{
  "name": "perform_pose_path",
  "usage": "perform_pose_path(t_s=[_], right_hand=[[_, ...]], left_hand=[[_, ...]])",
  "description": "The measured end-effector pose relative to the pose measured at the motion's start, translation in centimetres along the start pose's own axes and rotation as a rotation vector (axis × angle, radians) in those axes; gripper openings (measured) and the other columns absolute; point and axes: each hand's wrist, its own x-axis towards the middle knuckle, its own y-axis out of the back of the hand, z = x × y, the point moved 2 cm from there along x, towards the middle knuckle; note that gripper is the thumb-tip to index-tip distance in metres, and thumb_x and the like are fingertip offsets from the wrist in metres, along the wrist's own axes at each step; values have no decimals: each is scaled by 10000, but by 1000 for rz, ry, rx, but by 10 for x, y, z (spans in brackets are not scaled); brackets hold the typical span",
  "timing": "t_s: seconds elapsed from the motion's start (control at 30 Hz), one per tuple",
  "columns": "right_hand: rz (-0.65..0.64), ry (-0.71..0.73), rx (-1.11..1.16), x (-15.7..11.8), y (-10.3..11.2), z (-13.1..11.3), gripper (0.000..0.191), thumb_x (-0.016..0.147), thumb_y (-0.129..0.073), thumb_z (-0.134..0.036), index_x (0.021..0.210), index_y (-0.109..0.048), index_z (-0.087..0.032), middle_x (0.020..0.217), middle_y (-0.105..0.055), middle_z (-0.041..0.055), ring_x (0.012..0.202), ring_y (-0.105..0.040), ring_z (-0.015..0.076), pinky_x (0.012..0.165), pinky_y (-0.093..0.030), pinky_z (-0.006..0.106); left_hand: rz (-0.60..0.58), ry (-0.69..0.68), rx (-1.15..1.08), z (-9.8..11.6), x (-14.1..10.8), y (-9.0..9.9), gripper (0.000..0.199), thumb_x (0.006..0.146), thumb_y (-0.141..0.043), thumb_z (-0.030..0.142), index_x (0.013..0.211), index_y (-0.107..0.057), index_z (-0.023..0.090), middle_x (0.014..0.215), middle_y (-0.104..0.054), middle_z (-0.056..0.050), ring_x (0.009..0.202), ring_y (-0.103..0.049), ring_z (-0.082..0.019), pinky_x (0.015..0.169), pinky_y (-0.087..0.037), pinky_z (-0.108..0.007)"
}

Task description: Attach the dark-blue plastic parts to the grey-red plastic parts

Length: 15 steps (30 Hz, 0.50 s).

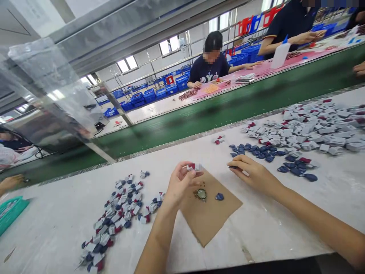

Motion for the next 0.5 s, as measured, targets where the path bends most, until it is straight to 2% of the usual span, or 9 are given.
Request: perform_pose_path(t_s=[0.07,0.13,0.23,0.27,0.4,0.5], right_hand=[[-34,26,58,2,-3,-22,166,891,-413,-185,981,-549,-217,942,-547,80,767,-571,160,622,-470,279],[-68,50,102,3,-6,-40,177,889,-404,-162,981,-545,-216,931,-544,76,768,-564,156,629,-465,277],[-118,60,143,6,-11,-58,194,887,-392,-144,985,-544,-213,934,-541,74,769,-557,152,638,-460,282],[-137,57,155,8,-13,-62,196,885,-390,-139,981,-545,-213,931,-541,73,759,-554,149,632,-459,280],[-246,43,214,13,-22,-76,203,861,-397,-117,987,-530,-201,919,-558,71,758,-561,149,634,-471,273],[-334,-1,228,17,-29,-85,181,844,-411,-114,968,-523,-183,899,-582,71,782,-571,162,651,-477,283]], left_hand=[[36,22,-92,-8,-18,3,219,777,-600,323,913,-455,231,1007,-648,-41,940,-648,-207,691,-507,-258],[137,-3,-135,-17,-33,5,222,799,-575,326,927,-415,241,978,-667,-32,831,-674,-163,639,-497,-219],[305,-69,-127,-33,-53,6,216,823,-549,324,970,-419,234,720,-672,17,512,-618,-72,472,-409,-141],[335,-86,-126,-37,-58,6,216,816,-559,318,964,-429,229,671,-653,29,470,-591,-64,436,-383,-134],[324,-113,-238,-50,-75,7,237,792,-581,337,952,-433,243,838,-629,-3,664,-642,-130,420,-435,-167],[358,-111,-297,-51,-80,9,188,818,-538,363,915,-430,243,832,-596,5,711,-645,-146,443,-483,-200]])
